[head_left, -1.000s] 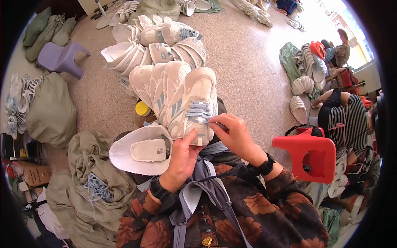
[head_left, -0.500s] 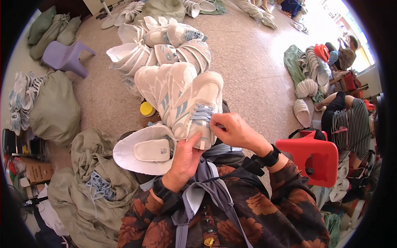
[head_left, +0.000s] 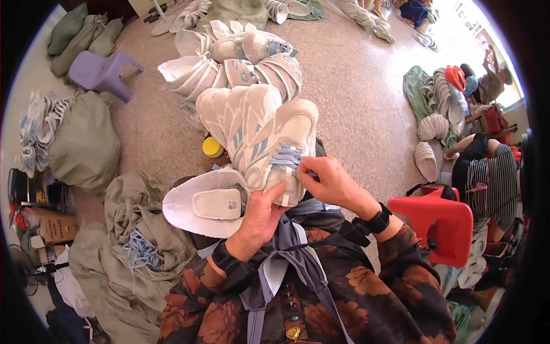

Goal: Lacing and preparing shoes in a manufacturing environment.

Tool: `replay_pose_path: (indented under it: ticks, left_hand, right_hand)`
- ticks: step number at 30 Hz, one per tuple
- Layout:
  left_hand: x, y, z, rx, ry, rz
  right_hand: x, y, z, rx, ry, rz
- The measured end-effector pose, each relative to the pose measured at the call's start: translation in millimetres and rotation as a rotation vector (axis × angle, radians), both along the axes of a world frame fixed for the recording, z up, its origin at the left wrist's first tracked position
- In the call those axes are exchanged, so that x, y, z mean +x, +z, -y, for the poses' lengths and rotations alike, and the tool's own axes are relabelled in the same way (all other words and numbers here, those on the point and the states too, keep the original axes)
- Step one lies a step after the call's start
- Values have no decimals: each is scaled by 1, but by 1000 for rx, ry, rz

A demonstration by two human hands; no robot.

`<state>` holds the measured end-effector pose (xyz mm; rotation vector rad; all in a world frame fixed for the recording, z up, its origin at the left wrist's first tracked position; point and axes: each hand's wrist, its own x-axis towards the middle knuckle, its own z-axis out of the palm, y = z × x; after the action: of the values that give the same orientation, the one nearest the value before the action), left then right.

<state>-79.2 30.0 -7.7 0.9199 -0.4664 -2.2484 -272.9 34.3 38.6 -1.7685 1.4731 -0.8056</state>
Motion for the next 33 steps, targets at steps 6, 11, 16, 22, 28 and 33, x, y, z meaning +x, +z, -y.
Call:
replay_pose_path:
  ticks: [6, 11, 16, 22, 28, 33]
  left_hand:
    - [-2, 2, 1, 11, -5, -4]
    - [1, -1, 2, 15, -6, -6]
    - [-5, -4, -1, -27, 42, 0]
    - [1, -1, -3, -39, 34, 4]
    - [8, -7, -8, -133, -27, 53]
    - [52, 11, -2, -353, -416, 321]
  right_hand:
    - [-3, -7, 6, 116, 22, 210]
    - [1, 9, -2, 93, -47, 14]
    - [14, 2, -3, 12, -75, 45]
    - [24, 16, 0, -372, -60, -212]
    - [31, 9, 20, -297, 142, -389]
    - [39, 16, 44, -455, 174, -202]
